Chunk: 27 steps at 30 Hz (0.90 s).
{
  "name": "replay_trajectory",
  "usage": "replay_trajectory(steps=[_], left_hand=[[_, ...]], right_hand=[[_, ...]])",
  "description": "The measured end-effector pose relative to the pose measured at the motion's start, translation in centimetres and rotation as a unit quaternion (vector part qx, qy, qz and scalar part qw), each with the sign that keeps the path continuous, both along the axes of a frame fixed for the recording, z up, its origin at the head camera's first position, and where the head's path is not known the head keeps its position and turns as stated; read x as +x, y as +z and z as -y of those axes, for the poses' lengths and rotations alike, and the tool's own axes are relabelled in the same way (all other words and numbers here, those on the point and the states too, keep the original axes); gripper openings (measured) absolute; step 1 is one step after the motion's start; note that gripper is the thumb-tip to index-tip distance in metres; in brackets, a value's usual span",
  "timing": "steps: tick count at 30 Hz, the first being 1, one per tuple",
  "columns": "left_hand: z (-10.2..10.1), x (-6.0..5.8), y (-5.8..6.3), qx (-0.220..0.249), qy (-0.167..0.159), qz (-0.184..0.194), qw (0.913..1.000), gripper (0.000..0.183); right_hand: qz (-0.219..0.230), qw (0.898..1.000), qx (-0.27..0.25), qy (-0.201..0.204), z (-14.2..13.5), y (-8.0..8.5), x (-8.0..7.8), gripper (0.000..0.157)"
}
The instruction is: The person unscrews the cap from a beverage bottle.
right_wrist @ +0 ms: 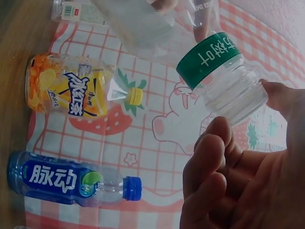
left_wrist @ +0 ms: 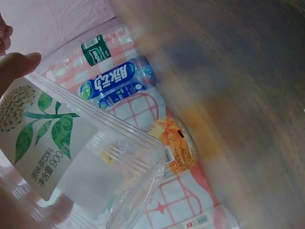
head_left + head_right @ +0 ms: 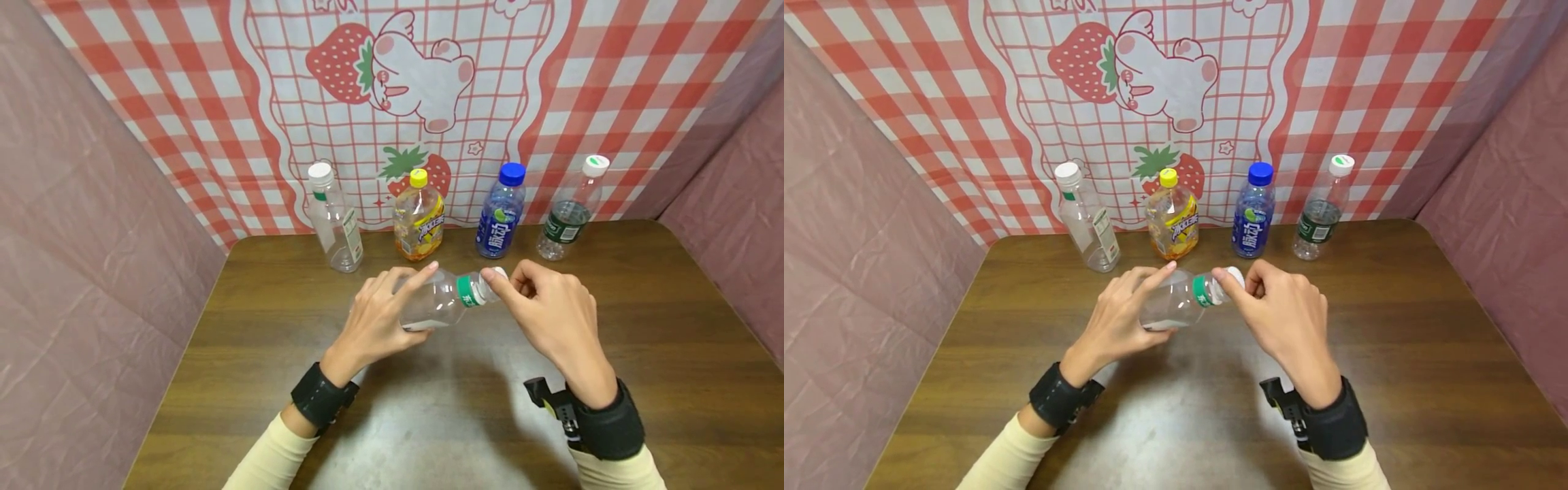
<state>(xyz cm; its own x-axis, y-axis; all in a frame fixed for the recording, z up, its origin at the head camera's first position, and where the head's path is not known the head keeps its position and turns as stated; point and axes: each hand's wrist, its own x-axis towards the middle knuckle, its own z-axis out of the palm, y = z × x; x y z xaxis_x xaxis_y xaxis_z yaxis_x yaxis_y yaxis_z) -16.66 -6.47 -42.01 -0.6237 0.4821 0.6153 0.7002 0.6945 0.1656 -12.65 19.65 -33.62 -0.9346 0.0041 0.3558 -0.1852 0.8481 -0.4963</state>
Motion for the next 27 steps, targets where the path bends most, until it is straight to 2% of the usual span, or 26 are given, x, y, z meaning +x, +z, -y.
replay_trajectory(steps=[3,7,10,14,20,27], left_hand=[[0.02,-0.01,-0.07,0.0,0.0,-0.004,1.0,0.119],[0.24,-0.08,-0.1,0.0,0.006,-0.011,0.9999,0.118],[0.41,-0.17,-0.11,0.002,0.008,-0.01,0.9999,0.117],[0.52,-0.2,-0.18,0.004,0.007,-0.003,1.0,0.116],[0.58,-0.03,-0.33,0.009,0.01,0.002,0.9999,0.116],[0.33,0.08,-0.07,0.01,0.006,0.001,0.9999,0.115]], right_hand=[[-0.018,1.0,0.004,0.025,-0.09,-0.01,0.06,0.039],[-0.041,0.995,0.006,0.086,-0.56,0.07,0.11,0.026],[-0.052,0.99,0.0,0.128,-0.85,0.09,0.04,0.032],[-0.063,0.986,-0.011,0.155,-0.97,0.09,0.04,0.039],[-0.069,0.985,-0.034,0.155,-0.74,0.05,-0.03,0.04],[-0.005,0.989,-0.092,0.116,-0.56,0.38,0.15,0.03]])
